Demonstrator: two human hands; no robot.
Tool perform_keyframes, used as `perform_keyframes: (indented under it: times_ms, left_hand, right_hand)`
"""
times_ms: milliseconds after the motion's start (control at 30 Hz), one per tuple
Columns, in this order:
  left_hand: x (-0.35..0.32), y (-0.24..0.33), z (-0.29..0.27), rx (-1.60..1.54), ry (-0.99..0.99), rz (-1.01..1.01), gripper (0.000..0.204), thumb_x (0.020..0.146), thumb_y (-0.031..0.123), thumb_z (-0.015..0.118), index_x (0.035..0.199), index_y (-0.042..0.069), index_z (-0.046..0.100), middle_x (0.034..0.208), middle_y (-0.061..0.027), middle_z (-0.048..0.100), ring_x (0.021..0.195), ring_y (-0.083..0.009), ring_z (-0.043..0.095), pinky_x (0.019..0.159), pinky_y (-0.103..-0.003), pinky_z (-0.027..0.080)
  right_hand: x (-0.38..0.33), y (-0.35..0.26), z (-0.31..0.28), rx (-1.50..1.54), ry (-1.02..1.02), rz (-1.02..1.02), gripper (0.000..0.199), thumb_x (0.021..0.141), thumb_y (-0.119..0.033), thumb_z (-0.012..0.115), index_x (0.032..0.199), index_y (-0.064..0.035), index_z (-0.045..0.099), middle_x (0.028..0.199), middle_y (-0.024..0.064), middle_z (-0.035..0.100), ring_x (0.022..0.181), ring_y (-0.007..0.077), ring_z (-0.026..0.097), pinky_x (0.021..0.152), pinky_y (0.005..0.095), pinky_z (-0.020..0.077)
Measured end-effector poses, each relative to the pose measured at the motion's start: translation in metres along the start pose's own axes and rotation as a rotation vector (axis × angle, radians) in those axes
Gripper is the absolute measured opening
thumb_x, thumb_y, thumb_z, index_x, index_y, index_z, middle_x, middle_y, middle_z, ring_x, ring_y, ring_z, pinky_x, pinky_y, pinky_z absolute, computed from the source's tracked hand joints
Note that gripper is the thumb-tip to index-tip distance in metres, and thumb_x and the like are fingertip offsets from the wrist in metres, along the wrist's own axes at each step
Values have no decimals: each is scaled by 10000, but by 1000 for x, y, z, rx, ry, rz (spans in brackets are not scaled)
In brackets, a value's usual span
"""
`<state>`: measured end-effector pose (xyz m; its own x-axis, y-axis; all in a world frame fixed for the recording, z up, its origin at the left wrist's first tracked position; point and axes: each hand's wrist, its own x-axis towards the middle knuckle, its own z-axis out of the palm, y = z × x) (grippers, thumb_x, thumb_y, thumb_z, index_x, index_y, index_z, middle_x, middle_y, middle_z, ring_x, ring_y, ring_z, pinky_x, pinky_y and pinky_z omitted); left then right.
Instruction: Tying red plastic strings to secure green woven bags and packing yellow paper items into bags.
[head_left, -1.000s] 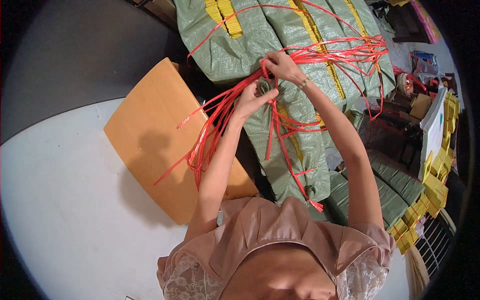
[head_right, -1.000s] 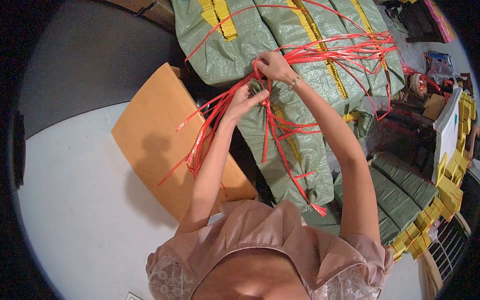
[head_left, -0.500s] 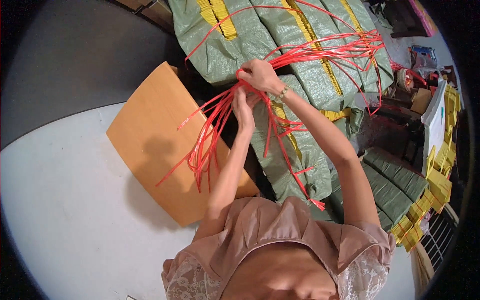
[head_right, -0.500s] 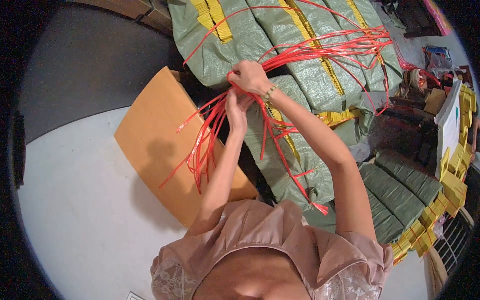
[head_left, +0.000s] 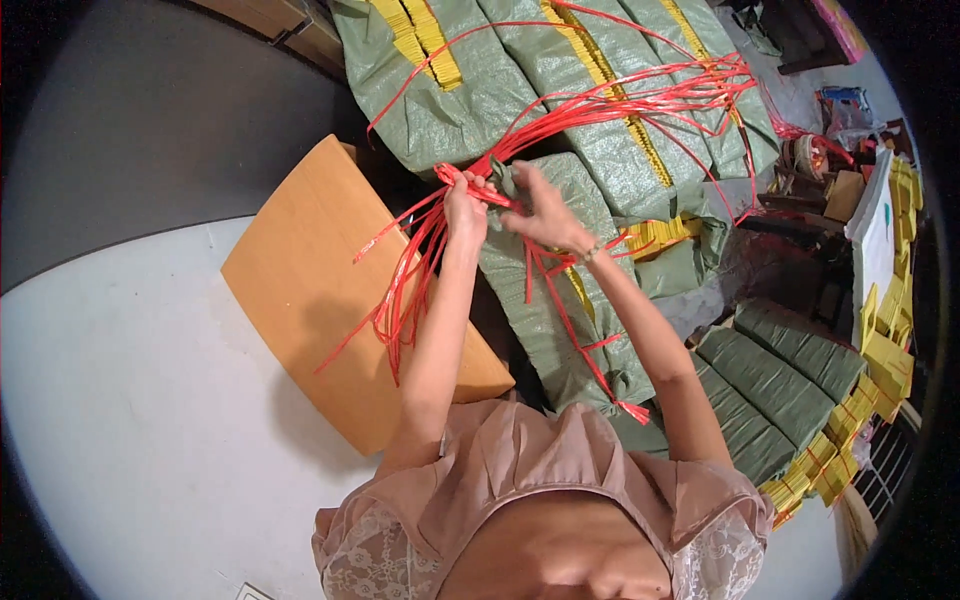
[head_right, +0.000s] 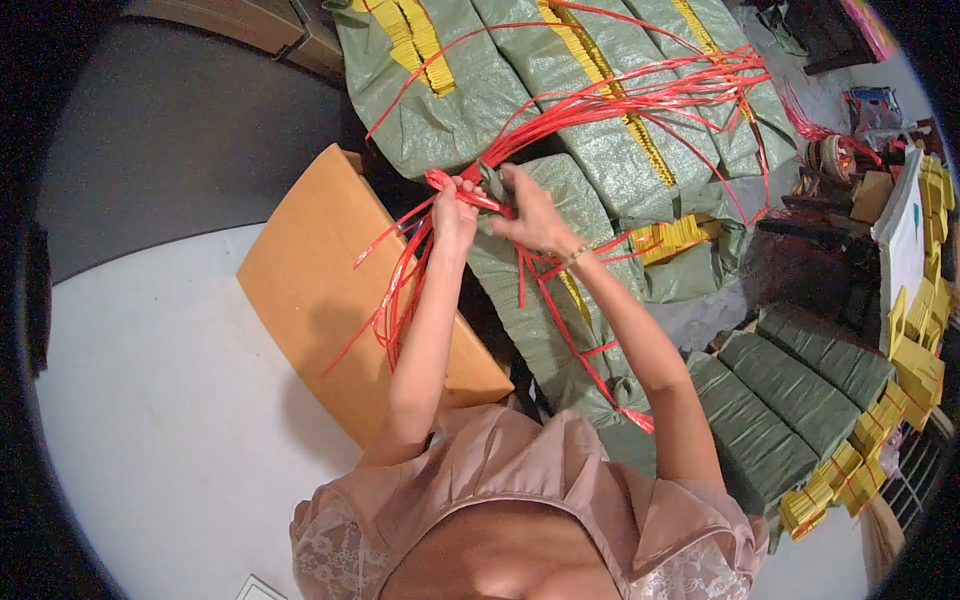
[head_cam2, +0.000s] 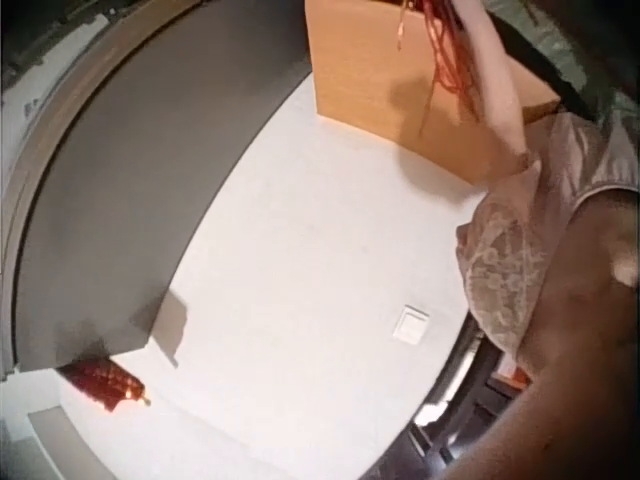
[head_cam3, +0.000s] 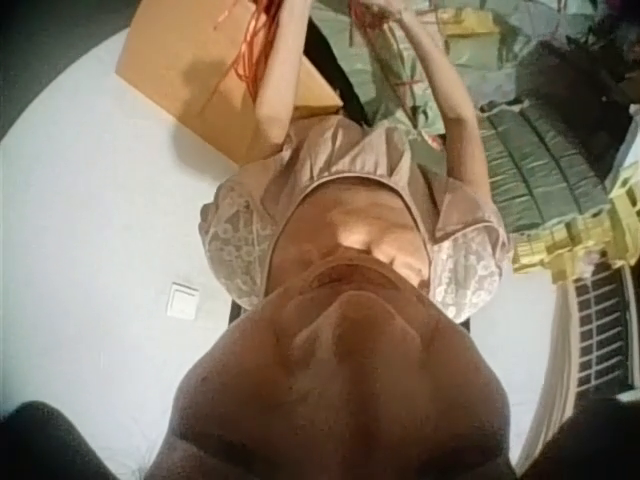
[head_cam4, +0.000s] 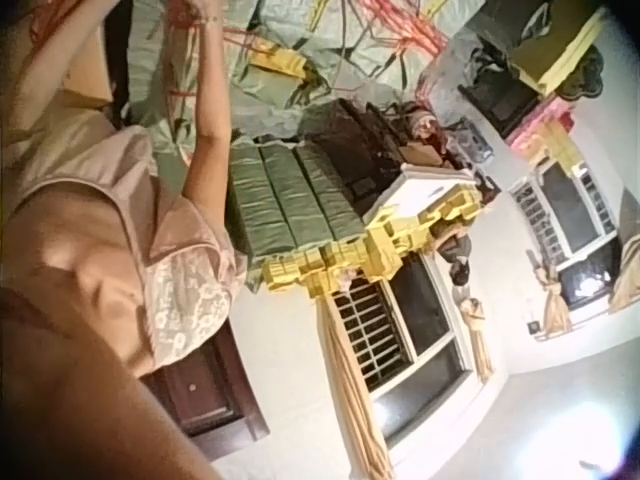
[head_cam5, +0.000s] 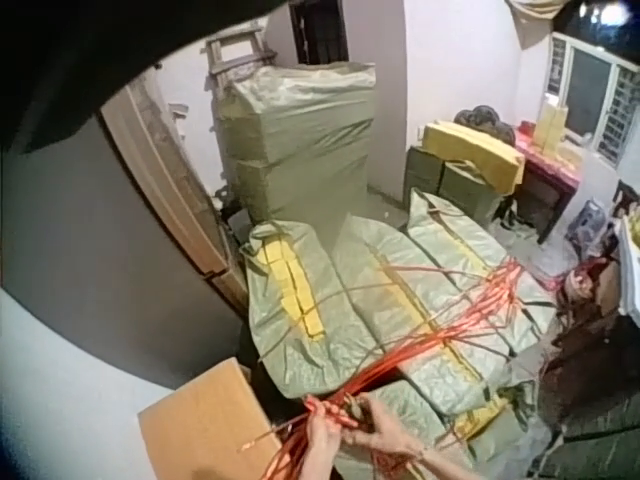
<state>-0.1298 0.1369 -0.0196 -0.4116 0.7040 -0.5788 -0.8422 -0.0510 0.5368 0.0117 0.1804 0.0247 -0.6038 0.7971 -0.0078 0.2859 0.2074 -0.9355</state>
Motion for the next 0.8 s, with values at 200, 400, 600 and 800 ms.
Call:
perform_keyframes:
  times_ms: [200, 400, 600, 800]
  left_hand:
    - [18, 4, 7, 245, -17, -15, 253, 961, 301, 393, 812, 113, 474, 549, 51, 325, 469, -99, 318, 492, -268, 340]
    - [62, -15, 19, 802, 335, 470, 295, 867, 222, 451, 666, 26, 541, 579, -54, 520, 553, -191, 493, 537, -350, 378]
    - [81, -34, 44, 1114, 447, 456, 323, 866, 223, 435, 750, -21, 613, 750, -191, 627, 717, -315, 613, 659, -403, 455]
    - [105, -14, 33, 1194, 634, 666, 349, 882, 238, 437, 792, -53, 608, 747, -212, 619, 735, -330, 620, 679, -443, 470]
  right_hand:
    - [-6, 17, 13, -383, 10, -90, 383, 694, -308, 698, 921, -53, 527, 847, 118, 558, 879, 290, 499, 785, 412, 344]
    - [-8, 28, 22, -377, 140, -127, 268, 677, -223, 660, 812, -38, 522, 756, 144, 555, 838, 313, 515, 781, 424, 350]
    - [-22, 42, 14, -249, 296, -91, 259, 660, -184, 676, 788, -33, 510, 725, 144, 543, 814, 312, 519, 755, 412, 364]
    - [-20, 27, 19, -113, 331, -189, 278, 648, -131, 715, 803, -47, 500, 749, 110, 536, 804, 295, 520, 750, 397, 367]
